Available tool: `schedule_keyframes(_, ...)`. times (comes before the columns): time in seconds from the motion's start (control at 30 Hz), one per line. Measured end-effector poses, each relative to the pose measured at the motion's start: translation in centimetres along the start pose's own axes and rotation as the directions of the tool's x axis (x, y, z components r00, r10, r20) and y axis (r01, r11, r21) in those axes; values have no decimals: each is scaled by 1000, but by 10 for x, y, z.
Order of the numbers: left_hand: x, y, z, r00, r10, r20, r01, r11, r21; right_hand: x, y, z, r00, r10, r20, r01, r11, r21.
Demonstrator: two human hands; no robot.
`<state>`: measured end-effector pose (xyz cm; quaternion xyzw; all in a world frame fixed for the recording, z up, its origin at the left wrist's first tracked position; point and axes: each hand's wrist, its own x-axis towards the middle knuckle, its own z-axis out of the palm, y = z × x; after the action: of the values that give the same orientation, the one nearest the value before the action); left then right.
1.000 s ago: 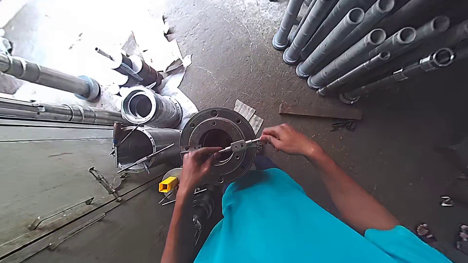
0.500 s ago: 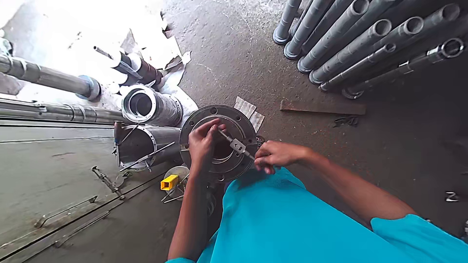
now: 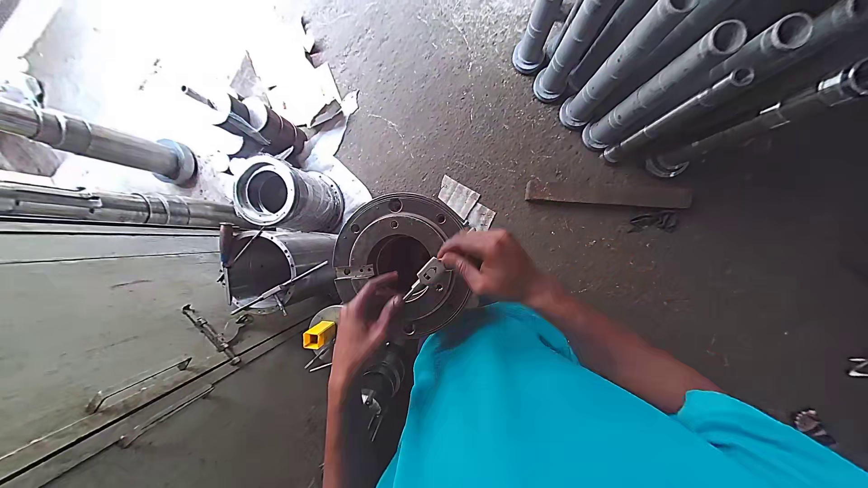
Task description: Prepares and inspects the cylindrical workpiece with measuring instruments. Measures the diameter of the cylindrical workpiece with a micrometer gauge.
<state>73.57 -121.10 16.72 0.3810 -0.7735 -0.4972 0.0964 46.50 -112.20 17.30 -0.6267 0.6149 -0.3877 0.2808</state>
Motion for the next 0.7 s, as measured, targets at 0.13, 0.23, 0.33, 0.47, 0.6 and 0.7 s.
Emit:
schedule_keyframes(0.13, -38, 7, 41, 927, -324, -189, 168, 810, -561, 39, 40, -39, 962, 123, 242, -42, 948, -317)
schedule_keyframes(0.23, -26, 11, 61, 815, -436, -382, 98, 753, -650, 35, 46, -48, 878, 234, 417, -133, 957, -258)
schedule_keyframes(0.33, -1, -4, 54, 814, -361, -456, 6, 790, -614, 2, 39, -44, 854, 283, 436, -247, 959, -139)
schedule_keyframes(0.47, 93, 23, 27, 960, -221, -173, 78, 801, -594, -44, -1, 8, 724, 381, 576, -543, 829, 135)
schedule_keyframes(0.6, 147, 48, 44, 996, -65, 54, 82, 894, -440, -38, -32, 62, 633, 461, 622, -726, 632, 271)
schedule_keyframes(0.7, 123, 24, 24, 992, -63, -108, 34, 966, -256, -33, -14, 29, 581, 447, 680, -733, 651, 198)
